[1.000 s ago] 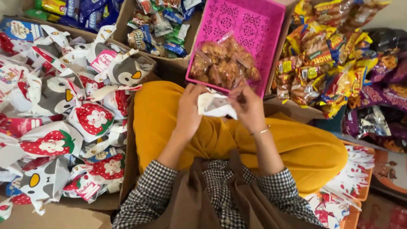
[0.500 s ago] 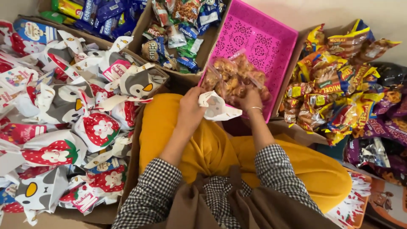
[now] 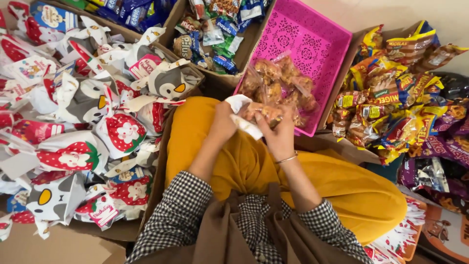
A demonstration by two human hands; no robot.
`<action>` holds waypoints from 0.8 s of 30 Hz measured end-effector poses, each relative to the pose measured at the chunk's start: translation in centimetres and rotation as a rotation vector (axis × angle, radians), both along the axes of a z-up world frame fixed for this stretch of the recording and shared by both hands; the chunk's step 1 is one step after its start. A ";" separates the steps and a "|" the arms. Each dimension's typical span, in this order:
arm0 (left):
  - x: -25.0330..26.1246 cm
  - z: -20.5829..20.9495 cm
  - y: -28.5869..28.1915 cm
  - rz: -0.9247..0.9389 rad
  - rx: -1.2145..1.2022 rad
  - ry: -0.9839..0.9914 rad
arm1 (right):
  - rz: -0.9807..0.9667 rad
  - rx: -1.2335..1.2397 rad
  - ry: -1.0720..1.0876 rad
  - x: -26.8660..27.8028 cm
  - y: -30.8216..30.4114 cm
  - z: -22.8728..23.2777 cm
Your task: The person is preparing gift bags by filling them with various snacks and candies and applying decorative stickers.
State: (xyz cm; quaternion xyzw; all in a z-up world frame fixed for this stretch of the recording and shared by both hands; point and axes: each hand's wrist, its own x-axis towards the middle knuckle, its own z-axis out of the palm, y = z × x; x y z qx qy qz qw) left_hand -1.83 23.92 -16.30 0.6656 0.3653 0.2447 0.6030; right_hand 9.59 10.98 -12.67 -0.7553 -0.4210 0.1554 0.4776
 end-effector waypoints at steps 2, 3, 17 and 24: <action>0.2 -0.1 0.6 -0.005 -0.053 0.023 | -0.013 -0.039 -0.076 -0.4 0.0 0.5; 0.3 -0.2 0.8 -0.016 -0.105 0.047 | -0.034 -0.077 -0.151 -0.6 -0.1 0.7; -0.5 4.5 1.8 0.052 0.065 -0.146 | 0.399 -0.422 -1.157 1.2 4.4 2.8; -0.6 7.2 7.4 0.341 -0.021 -0.095 | 0.685 -0.256 -0.599 5.2 14.7 8.6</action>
